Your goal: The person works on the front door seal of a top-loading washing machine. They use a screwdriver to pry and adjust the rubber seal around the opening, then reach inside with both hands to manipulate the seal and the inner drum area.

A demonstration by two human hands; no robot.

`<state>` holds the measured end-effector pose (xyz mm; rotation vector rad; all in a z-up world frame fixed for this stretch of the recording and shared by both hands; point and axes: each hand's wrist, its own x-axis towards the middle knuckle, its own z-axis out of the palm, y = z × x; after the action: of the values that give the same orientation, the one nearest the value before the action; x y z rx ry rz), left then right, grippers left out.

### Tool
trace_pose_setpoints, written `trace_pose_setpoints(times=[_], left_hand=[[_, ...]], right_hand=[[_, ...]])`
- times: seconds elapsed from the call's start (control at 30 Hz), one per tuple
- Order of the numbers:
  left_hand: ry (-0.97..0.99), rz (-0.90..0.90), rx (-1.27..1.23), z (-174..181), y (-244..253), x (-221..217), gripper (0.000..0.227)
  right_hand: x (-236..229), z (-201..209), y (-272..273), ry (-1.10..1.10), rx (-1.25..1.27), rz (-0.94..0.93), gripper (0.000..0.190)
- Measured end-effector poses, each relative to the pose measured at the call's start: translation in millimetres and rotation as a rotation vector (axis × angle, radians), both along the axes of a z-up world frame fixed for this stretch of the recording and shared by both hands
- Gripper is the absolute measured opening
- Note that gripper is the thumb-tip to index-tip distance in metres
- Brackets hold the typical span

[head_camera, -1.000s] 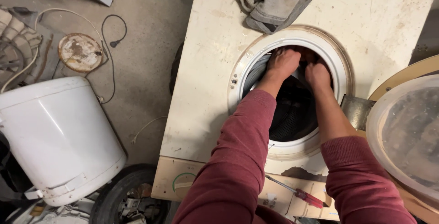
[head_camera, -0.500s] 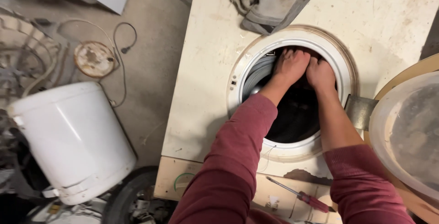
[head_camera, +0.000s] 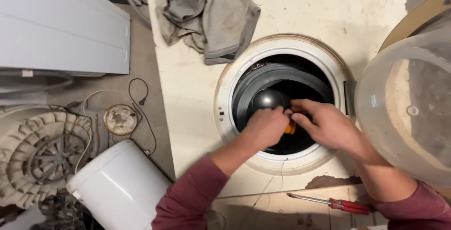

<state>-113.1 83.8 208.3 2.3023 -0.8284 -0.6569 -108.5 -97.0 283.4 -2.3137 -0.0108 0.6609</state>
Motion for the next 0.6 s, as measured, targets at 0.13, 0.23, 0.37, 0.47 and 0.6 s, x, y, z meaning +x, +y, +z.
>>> trace_pose_setpoints(times=[0.13,0.23,0.37,0.47,0.6], left_hand=[[0.074,-0.095,0.083,-15.0,-5.4,-8.7,0.023],[0.112,-0.037,0.027,-32.3,-4.6,-16.1,0.025],[0.095,-0.086,0.134,-29.8,-6.3,-22.7,0.023],[0.057,-0.107,0.112,-20.2,-8.3,-22.8,0.022],[0.051,0.002,0.066,-27.4,-9.1,-23.1,0.019]], right_hand=[[11.6,-23.7,1.4,-0.091,-0.083,0.258,0.037],[18.8,-25.6,8.1,-0.124,-0.124,0.285,0.037],[33.3,-44.9,13.7,-0.167,-0.170,0.272,0.039],[46.9,-62.4,11.9,-0.254,-0.291,0.229,0.040],[59.3,-70.7,15.8,-0.193,-0.360,0.166,0.042]])
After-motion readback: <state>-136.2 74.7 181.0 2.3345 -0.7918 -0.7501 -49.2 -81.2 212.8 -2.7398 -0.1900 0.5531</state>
